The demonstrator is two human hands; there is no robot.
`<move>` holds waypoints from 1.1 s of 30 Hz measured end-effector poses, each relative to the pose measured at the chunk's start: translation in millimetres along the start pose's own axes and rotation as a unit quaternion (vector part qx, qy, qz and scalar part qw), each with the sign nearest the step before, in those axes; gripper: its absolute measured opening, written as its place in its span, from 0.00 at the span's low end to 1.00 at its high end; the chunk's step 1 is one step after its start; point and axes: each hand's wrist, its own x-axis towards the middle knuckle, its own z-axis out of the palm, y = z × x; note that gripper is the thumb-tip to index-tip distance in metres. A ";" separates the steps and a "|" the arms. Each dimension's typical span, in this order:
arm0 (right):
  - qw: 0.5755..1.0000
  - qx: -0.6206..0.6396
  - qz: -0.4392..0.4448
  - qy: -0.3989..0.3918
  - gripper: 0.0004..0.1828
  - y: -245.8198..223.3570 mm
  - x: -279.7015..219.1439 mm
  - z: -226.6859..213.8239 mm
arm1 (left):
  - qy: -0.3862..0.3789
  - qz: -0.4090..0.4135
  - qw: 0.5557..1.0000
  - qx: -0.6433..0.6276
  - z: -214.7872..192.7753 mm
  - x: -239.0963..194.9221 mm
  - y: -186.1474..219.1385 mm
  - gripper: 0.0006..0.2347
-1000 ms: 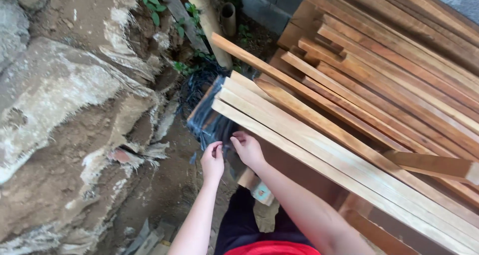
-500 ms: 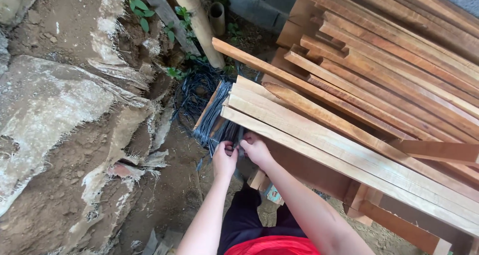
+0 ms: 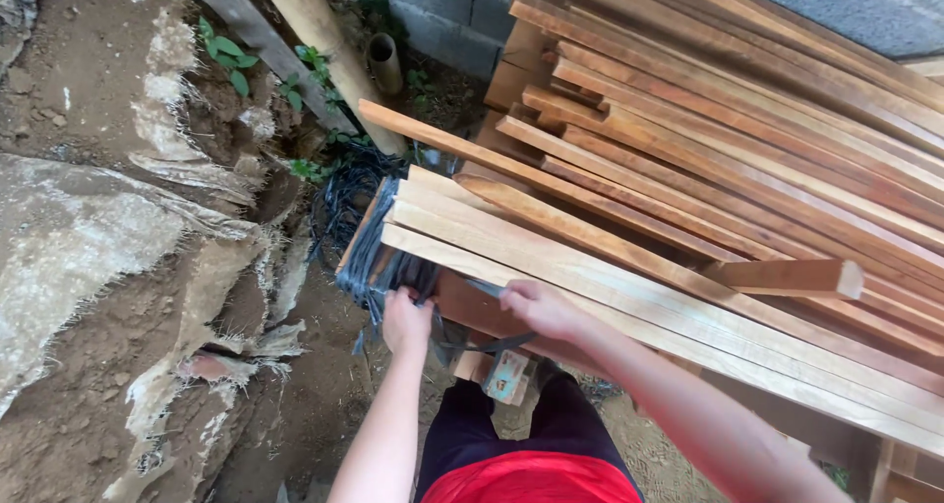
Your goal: The person gathers several long wooden planks from a stack and aligns them together. They then use a black strap to tie the bundle of planks securely, wrapping the strap around the wood and knotting it by hand.
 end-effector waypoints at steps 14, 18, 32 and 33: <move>0.978 0.044 -0.051 0.198 0.10 45.3 -117.9 -245.1 | 0.074 -0.045 0.996 0.029 16.7 -21.0 69.7 0.18; 0.923 -0.287 -0.027 0.255 0.11 73.8 -89.2 -236.1 | 0.235 0.024 0.970 0.064 52.8 -75.8 87.4 0.20; 0.994 -0.054 -0.024 0.087 0.16 169.1 -34.1 -217.9 | -0.070 -0.301 0.570 -0.762 248.7 -169.4 190.8 0.29; 0.995 -0.079 -0.011 0.066 0.20 173.0 -30.9 -215.3 | -0.052 -0.288 0.546 -0.785 247.3 -168.1 199.2 0.31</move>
